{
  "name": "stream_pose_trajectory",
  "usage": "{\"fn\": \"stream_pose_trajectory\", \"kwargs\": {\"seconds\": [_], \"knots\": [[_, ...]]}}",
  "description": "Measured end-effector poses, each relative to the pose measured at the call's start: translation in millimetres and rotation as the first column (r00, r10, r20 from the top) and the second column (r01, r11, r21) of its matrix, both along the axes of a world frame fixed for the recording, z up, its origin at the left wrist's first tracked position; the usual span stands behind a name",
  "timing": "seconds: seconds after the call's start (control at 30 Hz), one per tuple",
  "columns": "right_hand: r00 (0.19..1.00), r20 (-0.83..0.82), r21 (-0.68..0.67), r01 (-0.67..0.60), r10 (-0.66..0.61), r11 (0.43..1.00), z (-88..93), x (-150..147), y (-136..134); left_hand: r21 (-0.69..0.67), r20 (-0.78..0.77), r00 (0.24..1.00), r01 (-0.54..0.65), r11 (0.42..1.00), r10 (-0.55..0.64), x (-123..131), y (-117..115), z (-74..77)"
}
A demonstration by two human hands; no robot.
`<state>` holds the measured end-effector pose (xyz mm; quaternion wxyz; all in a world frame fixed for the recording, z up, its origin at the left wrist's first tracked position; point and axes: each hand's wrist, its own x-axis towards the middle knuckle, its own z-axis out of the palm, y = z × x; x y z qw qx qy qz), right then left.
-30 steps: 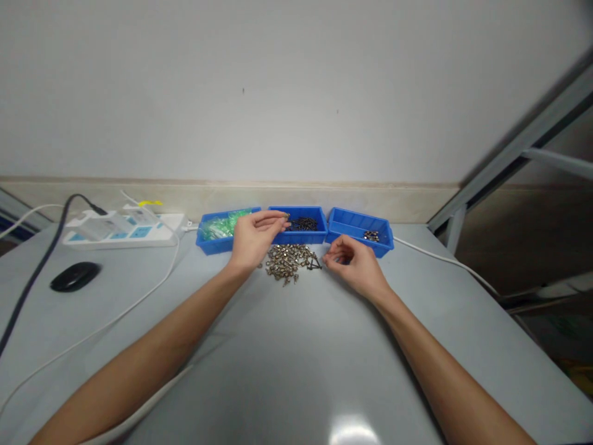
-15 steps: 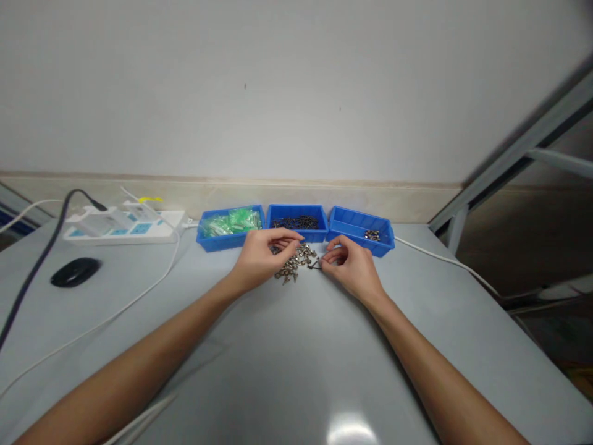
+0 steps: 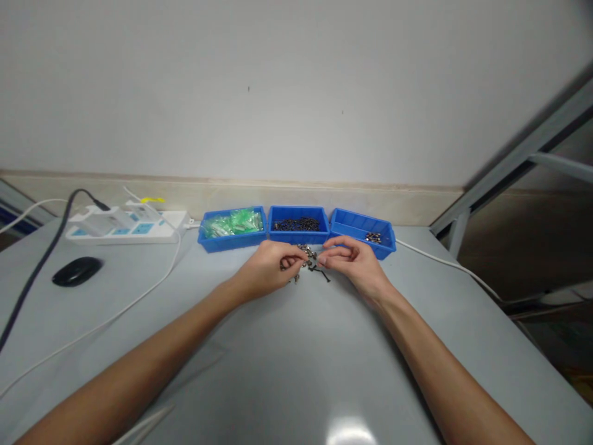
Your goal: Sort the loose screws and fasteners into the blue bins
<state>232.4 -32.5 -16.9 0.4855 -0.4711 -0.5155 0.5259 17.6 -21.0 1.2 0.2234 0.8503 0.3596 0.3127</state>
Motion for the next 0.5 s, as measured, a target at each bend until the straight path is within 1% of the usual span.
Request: {"fn": "stream_pose_trajectory", "kwargs": {"seconds": [0.07,0.13,0.2,0.33,0.43,0.5], "knots": [[1.000,0.017,0.011,0.023,-0.024,1.000,3.6,-2,2,0.093,-0.080,0.996,0.053,0.994,-0.046,-1,1,-3.4],[0.998,0.028,0.050,0.062,-0.063,0.997,7.5,-4,7,0.156,-0.140,0.986,0.110,0.982,-0.089,-2,2,-6.4],[0.994,0.013,0.086,0.106,-0.107,0.991,11.3,-9,14,0.171,-0.179,0.977,0.146,0.974,-0.115,-4,3,-7.8],[0.975,-0.050,0.136,0.221,-0.216,0.966,16.9,-18,30,0.186,-0.206,0.971,0.159,0.970,-0.119,-7,3,-7.0],[0.955,-0.131,0.166,0.286,-0.266,0.944,20.5,-22,41,0.213,-0.202,0.972,0.163,0.963,-0.120,-7,3,-7.4],[0.945,-0.153,0.195,0.317,-0.290,0.928,23.0,-21,43,0.232,-0.207,0.970,0.173,0.957,-0.125,-5,1,-8.9]]}}
